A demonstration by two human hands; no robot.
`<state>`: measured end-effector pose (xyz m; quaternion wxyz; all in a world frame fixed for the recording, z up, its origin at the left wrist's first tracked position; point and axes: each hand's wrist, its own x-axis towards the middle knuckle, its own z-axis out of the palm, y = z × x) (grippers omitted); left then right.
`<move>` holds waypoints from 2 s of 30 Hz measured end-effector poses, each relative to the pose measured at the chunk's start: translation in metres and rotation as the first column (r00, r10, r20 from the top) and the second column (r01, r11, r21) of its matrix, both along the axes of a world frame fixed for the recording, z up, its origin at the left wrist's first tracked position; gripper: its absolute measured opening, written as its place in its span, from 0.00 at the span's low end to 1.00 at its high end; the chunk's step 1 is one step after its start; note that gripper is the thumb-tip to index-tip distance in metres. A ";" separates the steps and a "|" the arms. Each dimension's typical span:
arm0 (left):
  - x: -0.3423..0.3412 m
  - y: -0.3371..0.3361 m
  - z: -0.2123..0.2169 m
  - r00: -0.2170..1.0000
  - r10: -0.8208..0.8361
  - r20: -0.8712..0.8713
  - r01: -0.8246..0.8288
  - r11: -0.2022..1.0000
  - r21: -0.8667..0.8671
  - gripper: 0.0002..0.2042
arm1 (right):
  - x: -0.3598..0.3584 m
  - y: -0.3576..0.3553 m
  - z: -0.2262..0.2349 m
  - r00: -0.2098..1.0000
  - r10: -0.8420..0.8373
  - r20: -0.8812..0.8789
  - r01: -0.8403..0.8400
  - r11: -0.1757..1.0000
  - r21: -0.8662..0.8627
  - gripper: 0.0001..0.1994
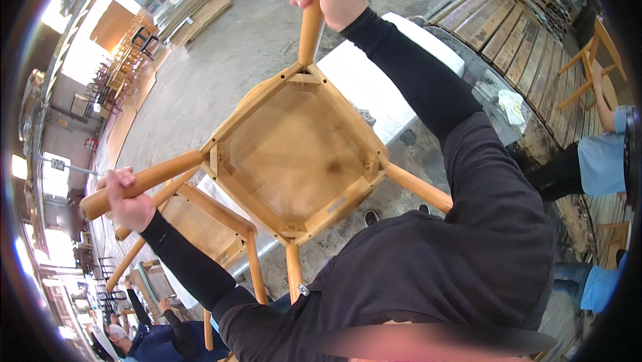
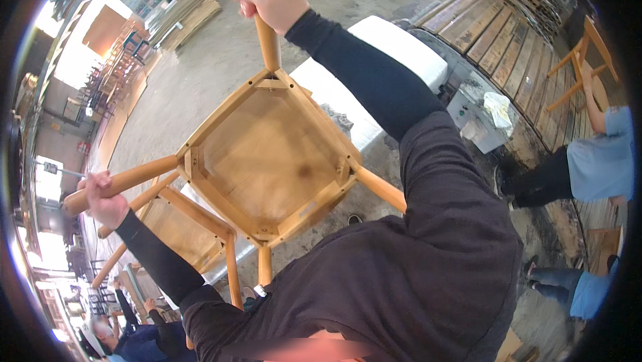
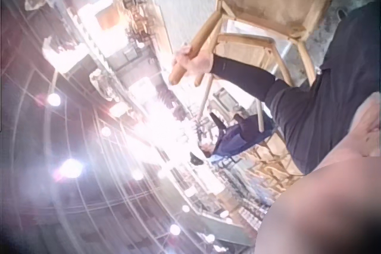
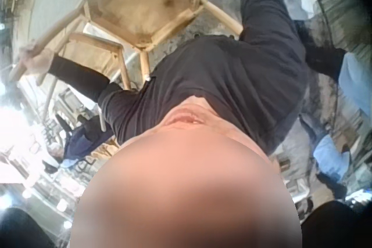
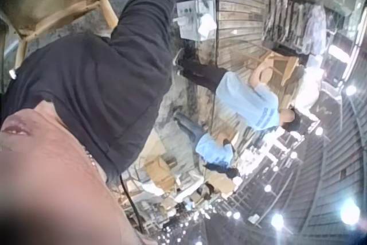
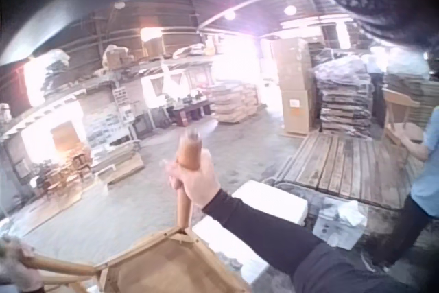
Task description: The person wipes wooden chairs with a cloth, handling them one at a time. They lift, rotate, and wipe the seat and legs, then place the chairs on a nearby pallet or floor.
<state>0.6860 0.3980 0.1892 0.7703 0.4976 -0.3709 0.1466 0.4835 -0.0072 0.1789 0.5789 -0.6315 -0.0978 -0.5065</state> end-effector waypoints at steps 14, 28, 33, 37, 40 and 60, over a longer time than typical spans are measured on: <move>-0.096 -0.205 0.056 0.966 -0.216 0.139 0.215 0.976 0.024 0.07 | -0.158 -0.161 0.048 0.953 -0.116 0.279 0.064 0.980 0.191 0.06; -0.090 -0.528 -0.040 0.988 -0.141 -0.057 0.137 0.988 -0.070 0.03 | -0.116 -0.488 -0.017 0.973 -0.132 0.189 0.079 0.961 0.264 0.09; -0.092 -0.565 -0.072 0.991 -0.082 -0.103 0.084 0.996 0.017 0.04 | -0.097 -0.534 -0.063 0.994 -0.019 0.112 -0.016 0.953 0.302 0.11; -0.107 -0.563 -0.089 0.985 -0.059 -0.163 0.057 0.998 -0.019 0.04 | -0.092 -0.547 -0.075 0.995 -0.090 0.039 0.080 0.976 0.203 0.10; -0.118 -0.558 -0.096 0.995 -0.031 -0.094 0.032 0.999 0.006 0.03 | -0.103 -0.542 -0.079 0.996 -0.062 0.058 0.046 0.968 0.248 0.09; -0.153 -0.615 -0.089 0.992 -0.005 -0.127 0.001 1.000 -0.028 0.05 | -0.145 -0.599 -0.105 0.997 0.067 0.029 -0.072 0.972 0.223 0.06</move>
